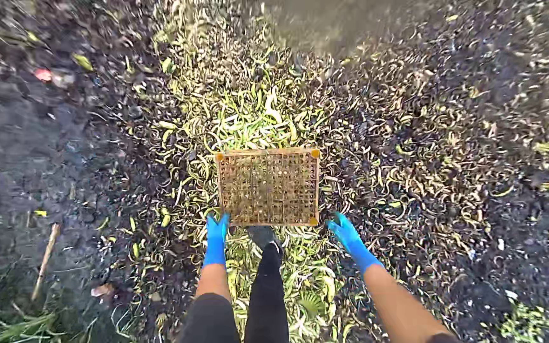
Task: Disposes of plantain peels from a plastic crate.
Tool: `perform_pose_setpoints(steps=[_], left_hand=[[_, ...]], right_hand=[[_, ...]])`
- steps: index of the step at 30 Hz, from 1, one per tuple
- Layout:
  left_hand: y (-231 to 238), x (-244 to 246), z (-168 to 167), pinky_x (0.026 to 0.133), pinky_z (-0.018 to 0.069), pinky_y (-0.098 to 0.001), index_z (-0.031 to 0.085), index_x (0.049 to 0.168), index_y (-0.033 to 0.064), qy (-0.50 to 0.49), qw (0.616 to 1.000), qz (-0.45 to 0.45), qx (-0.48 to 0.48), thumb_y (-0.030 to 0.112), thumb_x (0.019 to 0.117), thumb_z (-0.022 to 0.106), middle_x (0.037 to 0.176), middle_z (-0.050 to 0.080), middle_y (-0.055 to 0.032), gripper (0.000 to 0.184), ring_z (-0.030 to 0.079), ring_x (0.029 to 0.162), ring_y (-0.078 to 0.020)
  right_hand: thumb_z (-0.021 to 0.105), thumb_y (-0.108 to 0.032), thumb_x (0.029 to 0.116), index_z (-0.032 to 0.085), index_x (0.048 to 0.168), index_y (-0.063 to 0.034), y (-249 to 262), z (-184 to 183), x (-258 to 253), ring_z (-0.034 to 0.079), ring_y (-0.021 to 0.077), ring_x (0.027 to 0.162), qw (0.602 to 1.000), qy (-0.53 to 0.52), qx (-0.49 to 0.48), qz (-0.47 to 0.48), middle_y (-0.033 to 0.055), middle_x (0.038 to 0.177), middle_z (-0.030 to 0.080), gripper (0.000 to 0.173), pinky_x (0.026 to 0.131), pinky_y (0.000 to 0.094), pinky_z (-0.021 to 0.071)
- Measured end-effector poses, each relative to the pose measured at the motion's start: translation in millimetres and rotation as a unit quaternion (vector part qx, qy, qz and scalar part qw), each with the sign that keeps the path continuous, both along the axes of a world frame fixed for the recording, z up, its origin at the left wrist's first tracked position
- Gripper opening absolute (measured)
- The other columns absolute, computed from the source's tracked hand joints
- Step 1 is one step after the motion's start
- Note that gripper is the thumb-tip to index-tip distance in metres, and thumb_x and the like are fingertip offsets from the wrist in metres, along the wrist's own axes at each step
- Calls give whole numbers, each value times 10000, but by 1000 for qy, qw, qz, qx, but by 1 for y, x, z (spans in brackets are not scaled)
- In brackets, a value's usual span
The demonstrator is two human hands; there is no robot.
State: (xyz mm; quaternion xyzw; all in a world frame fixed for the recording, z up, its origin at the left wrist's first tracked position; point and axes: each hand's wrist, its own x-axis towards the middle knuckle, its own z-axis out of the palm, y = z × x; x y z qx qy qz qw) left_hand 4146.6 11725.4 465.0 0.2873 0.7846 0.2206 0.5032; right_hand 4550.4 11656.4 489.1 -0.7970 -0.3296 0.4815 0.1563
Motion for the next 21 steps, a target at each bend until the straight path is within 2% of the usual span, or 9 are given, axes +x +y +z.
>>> perform_pose_setpoints(steps=[2, 3, 5, 7, 8, 11, 14, 18, 21], left_hand=[[53, -4, -32, 1183, 355, -518, 153, 1602, -3, 7, 1000, 0, 13, 363, 936, 723, 1600, 300, -286, 950, 358, 1468, -382], [76, -5, -43, 1201, 321, -515, 114, 1613, 15, -1, 1000, -5, 11, 368, 943, 715, 1625, 257, -270, 967, 320, 1491, -370], [115, -2, -62, 1195, 342, -500, 94, 1628, 79, -29, 999, -16, -15, 381, 977, 673, 1625, 298, -225, 922, 359, 1480, -328], [137, 7, -79, 1128, 427, -497, 222, 1601, 86, -56, 998, 13, -29, 372, 995, 653, 1521, 453, -230, 797, 493, 1379, -321], [139, 10, -83, 1115, 442, -483, 270, 1585, 80, -77, 996, 46, -19, 354, 991, 658, 1500, 477, -223, 761, 508, 1360, -308], [147, 16, -61, 1090, 451, -434, 364, 1534, 47, -133, 979, 149, 33, 282, 989, 621, 1495, 474, -194, 646, 503, 1339, -260], [164, 21, -31, 1048, 468, -404, 415, 1475, 1, -160, 966, 192, 70, 208, 1000, 536, 1431, 512, -199, 532, 539, 1262, -239], [204, 25, 12, 934, 525, -384, 502, 1364, 55, -206, 941, 233, 133, 186, 1017, 493, 1246, 597, -94, 371, 599, 1104, -179], [229, 17, 47, 878, 553, -345, 548, 1276, 116, -254, 919, 209, 217, 198, 998, 466, 1142, 632, -5, 302, 624, 1031, -114]], right_hand=[[687, -339, 957, 273, 1595, -11, 64, -35, -12, 457, 372, 1412, 998, -22, 39, -37, 276, 1553, 415, 828, 1144, 526, 409], [696, -321, 950, 253, 1602, -9, 92, -49, -19, 445, 347, 1428, 997, -23, 61, -52, 267, 1566, 403, 847, 1158, 495, 400], [711, -284, 950, 323, 1558, 15, 135, -75, -35, 507, 295, 1372, 991, -32, 79, -101, 252, 1494, 490, 781, 1142, 434, 424], [750, -293, 929, 434, 1478, 32, 156, -85, -43, 593, 295, 1244, 983, -74, 49, -162, 246, 1354, 595, 713, 1067, 449, 469], [763, -292, 914, 468, 1439, 32, 160, -83, -44, 618, 281, 1177, 979, -86, 39, -178, 235, 1291, 622, 684, 1024, 447, 490], [763, -224, 903, 557, 1303, 45, 172, -66, -50, 637, 225, 1004, 970, -97, 65, -215, 192, 1123, 653, 524, 906, 416, 525], [669, -220, 977, 589, 1125, 33, 189, -47, -48, 586, 128, 842, 954, -92, 122, -258, 96, 950, 606, 303, 787, 335, 513], [516, -156, 1047, 605, 1053, 12, 234, -14, -35, 574, 33, 771, 934, -65, 217, -275, 1, 874, 582, 189, 744, 242, 515], [520, -156, 1040, 614, 1010, -41, 279, 25, -34, 615, 41, 784, 911, -36, 302, -279, -27, 856, 612, 151, 742, 270, 555]])
